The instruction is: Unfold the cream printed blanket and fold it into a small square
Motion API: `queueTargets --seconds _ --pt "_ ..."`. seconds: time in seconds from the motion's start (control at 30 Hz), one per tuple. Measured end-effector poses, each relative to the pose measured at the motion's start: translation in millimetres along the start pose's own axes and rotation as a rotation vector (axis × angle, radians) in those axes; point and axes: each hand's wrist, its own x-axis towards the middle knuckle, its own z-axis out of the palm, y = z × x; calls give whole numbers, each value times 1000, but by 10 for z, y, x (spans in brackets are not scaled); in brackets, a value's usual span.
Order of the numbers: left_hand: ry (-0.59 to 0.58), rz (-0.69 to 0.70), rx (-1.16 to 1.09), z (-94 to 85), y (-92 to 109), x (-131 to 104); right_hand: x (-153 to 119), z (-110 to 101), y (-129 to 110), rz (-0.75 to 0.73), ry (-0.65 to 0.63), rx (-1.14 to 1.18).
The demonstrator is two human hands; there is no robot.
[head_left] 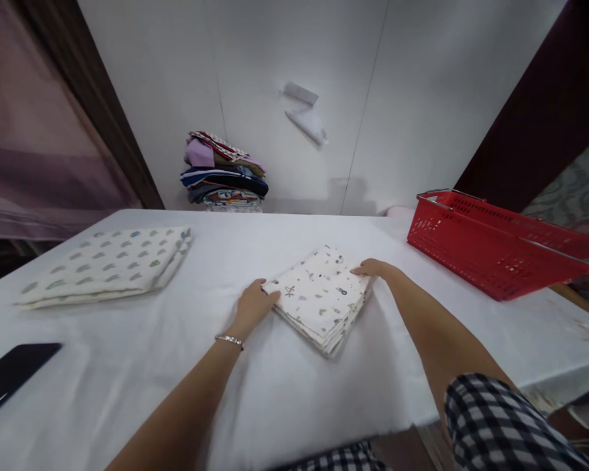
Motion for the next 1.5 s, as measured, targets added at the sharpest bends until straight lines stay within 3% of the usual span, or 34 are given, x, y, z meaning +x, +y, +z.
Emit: queueTargets --seconds 0.1,0.27,0.33,0.4,0.5,0.6,0.73,0.83,0.97,1.07,1.27,1.37,1.5 --pt "-56 -25 -105 -92 57 153 -93 -33 7 56 -88 52" --pt "94 13 -119 -456 74 742 -465 200 -139 160 -327 570" --pt "85 -43 -70 -570 52 948 -607 387 -235 175 -276 674" --pt "89 -32 -35 -605 43 1004 -719 537 -289 184 -200 731" --pt "110 197 32 -502 93 751 -838 605 -254 212 -248 913" --pt "41 471 61 -273 225 252 -946 555 -156 239 -331 1090" --pt "-72 740 41 99 501 -313 -1106 549 -110 193 -295 1160" --pt "-85 860 93 380 753 -496 -1200 611 -129 119 -228 1205" --pt "-87 863 230 690 1017 -539 -1255 692 -130 78 -125 1261" --pt "-55 796 293 813 1106 -526 -1253 745 -108 53 -56 1279" --pt "5 700 354 802 1215 -483 -1227 825 -51 -22 -21 1257" --pt "31 748 380 823 1258 -488 -1223 823 -25 -39 -60 1267" --pt "-31 808 442 934 1229 -531 -1217 785 -16 4 -73 1240"
